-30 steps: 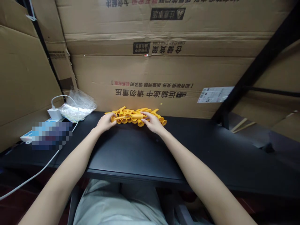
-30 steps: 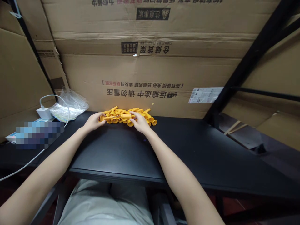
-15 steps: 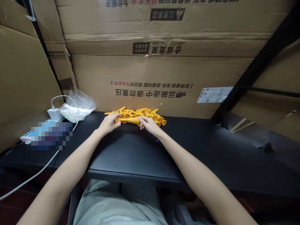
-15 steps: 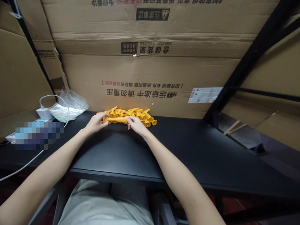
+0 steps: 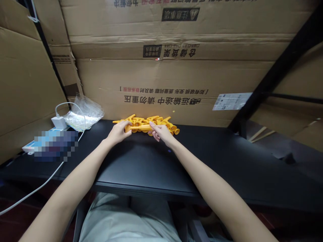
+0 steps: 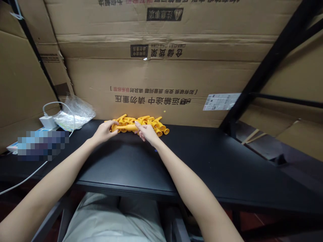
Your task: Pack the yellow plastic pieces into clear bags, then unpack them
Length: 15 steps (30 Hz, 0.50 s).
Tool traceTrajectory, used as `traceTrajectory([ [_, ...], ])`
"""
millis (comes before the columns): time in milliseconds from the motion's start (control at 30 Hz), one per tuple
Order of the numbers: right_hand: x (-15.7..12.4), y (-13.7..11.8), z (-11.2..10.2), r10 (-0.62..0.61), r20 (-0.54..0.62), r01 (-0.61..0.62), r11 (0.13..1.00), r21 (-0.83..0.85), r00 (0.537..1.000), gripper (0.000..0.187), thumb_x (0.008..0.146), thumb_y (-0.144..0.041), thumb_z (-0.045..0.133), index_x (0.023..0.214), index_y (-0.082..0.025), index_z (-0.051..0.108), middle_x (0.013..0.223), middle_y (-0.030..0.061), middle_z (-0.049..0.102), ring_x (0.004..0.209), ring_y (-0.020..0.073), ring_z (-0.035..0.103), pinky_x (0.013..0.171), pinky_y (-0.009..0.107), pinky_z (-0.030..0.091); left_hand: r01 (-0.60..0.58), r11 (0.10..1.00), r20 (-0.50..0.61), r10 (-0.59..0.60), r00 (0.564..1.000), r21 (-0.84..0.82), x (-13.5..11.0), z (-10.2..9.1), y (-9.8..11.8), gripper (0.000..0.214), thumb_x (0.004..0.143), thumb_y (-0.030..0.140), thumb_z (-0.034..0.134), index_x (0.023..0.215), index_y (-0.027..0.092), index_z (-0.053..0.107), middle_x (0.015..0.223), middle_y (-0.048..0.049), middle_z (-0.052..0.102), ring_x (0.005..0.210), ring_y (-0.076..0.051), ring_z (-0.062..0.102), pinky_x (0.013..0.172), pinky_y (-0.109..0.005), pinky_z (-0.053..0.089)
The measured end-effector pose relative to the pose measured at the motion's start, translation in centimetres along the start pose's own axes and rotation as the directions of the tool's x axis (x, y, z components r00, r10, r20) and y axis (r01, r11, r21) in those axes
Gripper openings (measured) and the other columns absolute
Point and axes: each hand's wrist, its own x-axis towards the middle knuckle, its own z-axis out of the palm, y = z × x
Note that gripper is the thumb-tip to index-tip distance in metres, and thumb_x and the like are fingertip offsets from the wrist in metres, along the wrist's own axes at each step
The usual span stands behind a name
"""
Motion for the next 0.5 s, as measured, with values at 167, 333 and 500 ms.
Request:
traceTrajectory([
  [167,0.4,0.4,-0.1,0.003,0.059,-0.002,1.0,-0.02,0.998,0.055,0.081,-0.065,0.048,0.085,-0.013,0.066,0.063,0.0057,0.066,0.036,0.0082,0.05,0.034,0.021,0.033,0.042,0.999,-0.002,-0.042,0.999,-0.011,0.2,-0.2,0.3,0.024,0.074,0.02,0.059,0.098,0.019,0.061,0.088,-0.0016,0.066,0.075,-0.014,0.058,0.072,-0.024,0.044],
  [333,0.6,1.1,-0.4,-0.163,0.067,0.162,0.987,0.015,0.984,0.055,0.076,-0.045,0.067,0.123,-0.019,0.052,0.093,0.007,0.071,0.058,0.0128,0.064,0.054,0.026,0.051,0.071,0.997,-0.015,-0.071,0.997,-0.007,0.2,-0.7,0.0,0.024,0.075,0.024,0.06,0.098,0.019,0.059,0.09,-0.0025,0.067,0.073,-0.014,0.058,0.07,-0.024,0.043],
  [500,0.7,1.1,-0.2,-0.087,0.055,0.086,0.996,0.009,0.995,0.038,0.083,-0.042,0.06,0.108,-0.014,0.059,0.074,0.0059,0.07,0.051,0.0127,0.061,0.055,0.028,0.051,0.054,0.998,0.015,-0.054,0.998,-0.018,0.1,-1.0,0.4,0.028,0.073,0.032,0.066,0.096,0.019,0.058,0.096,-0.0047,0.067,0.079,-0.016,0.06,0.073,-0.026,0.044],
])
